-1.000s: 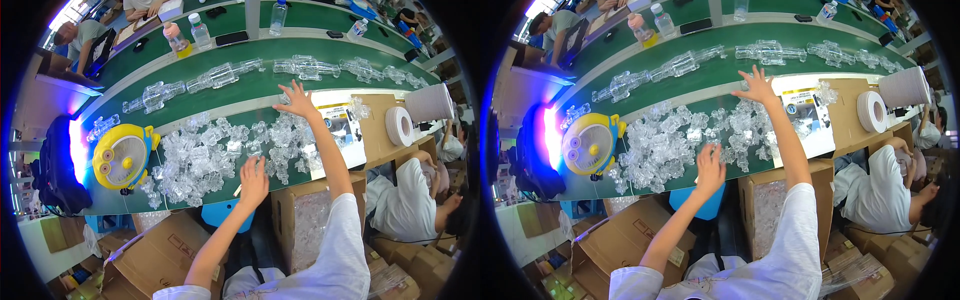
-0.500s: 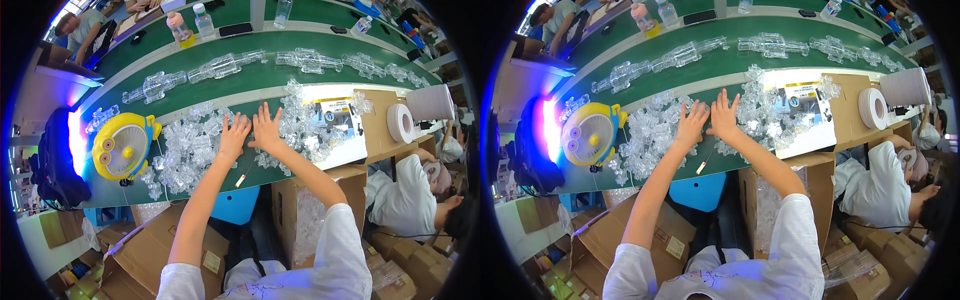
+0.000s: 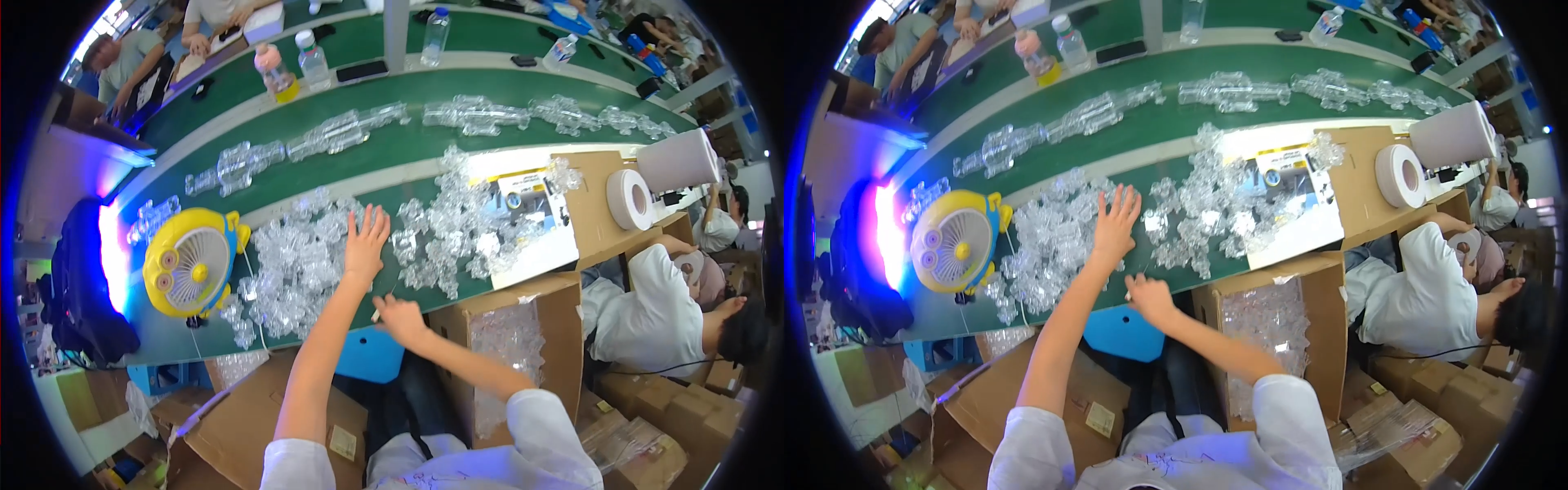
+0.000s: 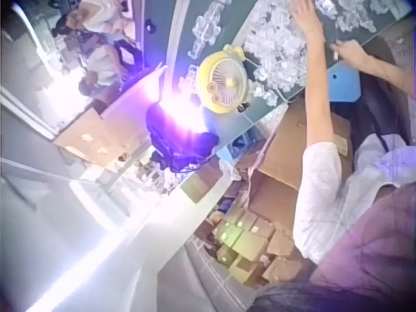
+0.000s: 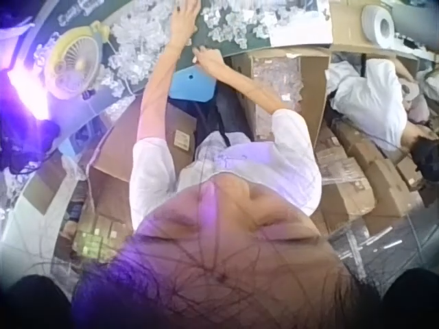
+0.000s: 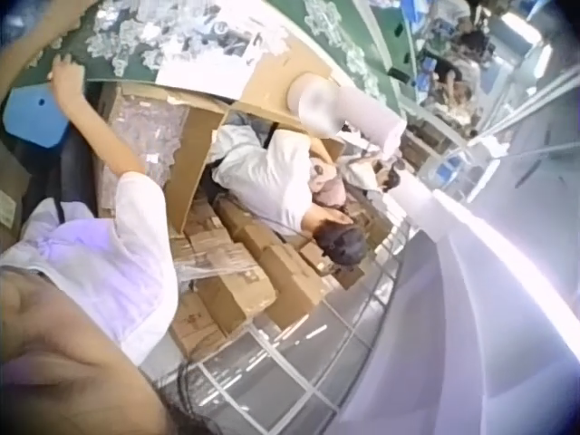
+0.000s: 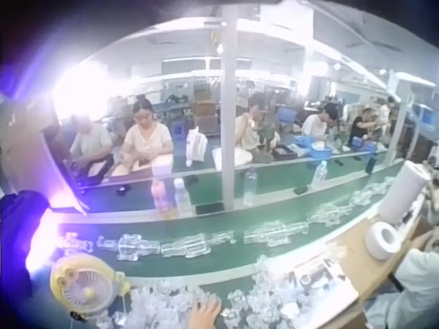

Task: Opening a cardboard box using a knife and sorting plastic components into different containers.

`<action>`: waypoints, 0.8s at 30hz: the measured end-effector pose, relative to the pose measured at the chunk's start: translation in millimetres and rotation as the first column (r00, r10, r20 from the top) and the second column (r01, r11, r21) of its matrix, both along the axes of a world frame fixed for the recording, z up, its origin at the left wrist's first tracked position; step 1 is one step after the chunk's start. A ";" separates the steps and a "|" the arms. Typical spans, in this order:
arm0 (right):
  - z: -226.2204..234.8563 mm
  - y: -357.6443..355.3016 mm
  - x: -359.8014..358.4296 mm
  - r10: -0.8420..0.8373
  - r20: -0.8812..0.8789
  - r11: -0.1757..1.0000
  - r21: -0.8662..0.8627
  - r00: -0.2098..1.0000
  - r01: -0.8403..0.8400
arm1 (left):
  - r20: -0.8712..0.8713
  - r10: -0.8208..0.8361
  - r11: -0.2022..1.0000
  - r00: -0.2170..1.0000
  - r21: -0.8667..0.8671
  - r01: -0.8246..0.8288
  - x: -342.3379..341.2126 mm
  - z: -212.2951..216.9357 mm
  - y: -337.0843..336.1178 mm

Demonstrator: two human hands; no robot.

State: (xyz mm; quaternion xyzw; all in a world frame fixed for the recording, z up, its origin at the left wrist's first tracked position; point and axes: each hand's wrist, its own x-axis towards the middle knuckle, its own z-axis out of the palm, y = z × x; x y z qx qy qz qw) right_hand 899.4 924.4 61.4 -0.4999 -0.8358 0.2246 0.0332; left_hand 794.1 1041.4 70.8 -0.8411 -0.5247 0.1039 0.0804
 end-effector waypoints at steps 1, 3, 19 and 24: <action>-8.3 -3.5 -3.7 -0.002 -0.033 0.999 0.042 0.999 0.003 | -0.003 -0.010 0.999 1.000 0.030 0.010 -3.9 0.8 -0.2; -13.8 -9.5 -2.7 -0.001 -0.061 0.997 0.075 0.998 0.006 | 0.054 -0.016 0.999 0.998 -0.037 0.018 -4.9 0.5 -4.7; -27.3 -16.5 16.7 0.134 -0.083 0.935 0.341 0.988 -0.098 | 0.121 -0.162 0.986 0.979 0.061 0.156 0.2 29.2 -19.3; -12.6 -22.3 16.6 0.123 -0.061 0.947 0.304 0.991 -0.099 | 0.191 -0.216 0.953 0.958 -0.173 0.249 -35.5 109.9 -63.2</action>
